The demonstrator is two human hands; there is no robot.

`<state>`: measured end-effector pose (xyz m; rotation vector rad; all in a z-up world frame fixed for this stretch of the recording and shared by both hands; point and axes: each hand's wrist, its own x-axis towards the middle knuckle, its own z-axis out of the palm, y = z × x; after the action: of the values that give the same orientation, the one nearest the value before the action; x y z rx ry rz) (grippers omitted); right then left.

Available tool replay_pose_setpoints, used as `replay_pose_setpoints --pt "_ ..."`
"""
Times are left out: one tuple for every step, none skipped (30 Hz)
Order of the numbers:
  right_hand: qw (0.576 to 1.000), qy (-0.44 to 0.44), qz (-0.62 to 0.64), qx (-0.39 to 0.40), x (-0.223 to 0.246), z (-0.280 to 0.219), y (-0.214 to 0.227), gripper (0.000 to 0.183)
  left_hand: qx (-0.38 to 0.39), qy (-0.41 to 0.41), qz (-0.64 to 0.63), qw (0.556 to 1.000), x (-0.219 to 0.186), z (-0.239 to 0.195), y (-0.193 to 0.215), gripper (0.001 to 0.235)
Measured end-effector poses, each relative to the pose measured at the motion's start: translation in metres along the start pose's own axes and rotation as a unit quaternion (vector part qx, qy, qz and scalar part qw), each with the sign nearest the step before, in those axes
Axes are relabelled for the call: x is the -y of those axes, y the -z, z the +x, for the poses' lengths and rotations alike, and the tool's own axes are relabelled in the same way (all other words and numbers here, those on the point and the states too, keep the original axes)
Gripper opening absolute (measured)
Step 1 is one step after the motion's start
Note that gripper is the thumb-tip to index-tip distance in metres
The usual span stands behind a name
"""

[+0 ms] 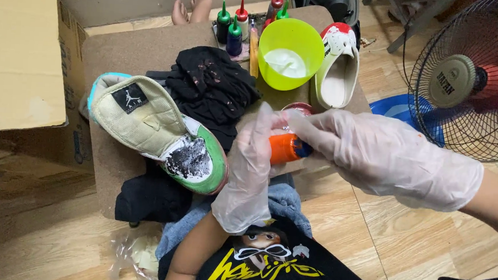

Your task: The person pours orange paint into a small container and then uses a brush to apply it to a high-top sneaker. They carefully paint details on the side of the shoe, which already features a colorful design.

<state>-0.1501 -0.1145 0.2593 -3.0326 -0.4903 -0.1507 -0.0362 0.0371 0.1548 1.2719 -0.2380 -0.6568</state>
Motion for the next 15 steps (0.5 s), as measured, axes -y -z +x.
replay_pose_setpoints --pt "0.999 0.031 -0.016 -0.008 -0.002 0.0 -0.001 0.062 0.021 0.057 -0.038 0.997 -0.004 -0.002 0.0 0.057" --pt "0.997 0.063 -0.032 -0.015 -0.003 0.0 -0.001 0.065 0.041 0.114 -0.075 0.99 -0.007 -0.005 0.0 0.053" --pt "0.997 0.062 -0.033 -0.016 -0.004 0.003 -0.002 0.065 0.042 0.114 -0.075 0.99 -0.004 -0.004 -0.001 0.053" --pt "0.997 0.077 -0.029 0.005 -0.004 0.006 -0.003 0.062 0.074 0.118 -0.114 0.984 0.0 -0.004 -0.001 0.055" --pt "0.995 0.09 -0.026 0.026 -0.005 0.009 -0.004 0.059 0.105 0.123 -0.152 0.975 0.004 -0.003 -0.002 0.058" --pt "0.995 0.089 -0.026 0.026 -0.004 0.005 -0.007 0.059 0.107 0.124 -0.152 0.975 0.002 -0.005 -0.001 0.058" --pt "0.997 0.072 -0.009 -0.002 -0.004 0.001 -0.008 0.061 0.119 0.142 -0.161 0.969 -0.001 -0.006 -0.002 0.051" --pt "0.998 0.055 0.008 -0.03 -0.005 -0.004 -0.009 0.063 0.131 0.161 -0.17 0.963 -0.004 -0.007 -0.004 0.045" --pt "0.998 0.046 -0.003 -0.031 -0.005 -0.005 -0.013 0.063 0.145 0.158 -0.17 0.962 -0.002 -0.009 -0.003 0.045" --pt "0.998 0.027 0.027 -0.052 -0.005 -0.007 -0.017 0.063 0.101 0.106 -0.062 0.987 0.0 -0.01 -0.002 0.038" --pt "0.996 0.002 0.056 -0.073 -0.005 -0.012 -0.021 0.063 0.059 0.051 0.046 0.996 0.002 -0.011 -0.003 0.037" --pt "0.996 -0.011 0.044 -0.075 -0.002 -0.01 -0.016 0.063 0.077 0.048 0.045 0.995 0.013 -0.01 -0.001 0.037" --pt "0.988 -0.036 0.117 -0.094 0.004 -0.012 -0.013 0.054 0.038 -0.146 0.201 0.968 0.025 -0.011 0.001 0.033" --pt "0.974 -0.06 0.187 -0.116 0.009 -0.013 -0.012 0.045 -0.005 -0.335 0.337 0.88 0.039 -0.012 0.003 0.043" --pt "0.974 -0.079 0.18 -0.117 0.013 -0.013 -0.008 0.045 0.013 -0.336 0.329 0.882 0.043 -0.01 0.002 0.043"
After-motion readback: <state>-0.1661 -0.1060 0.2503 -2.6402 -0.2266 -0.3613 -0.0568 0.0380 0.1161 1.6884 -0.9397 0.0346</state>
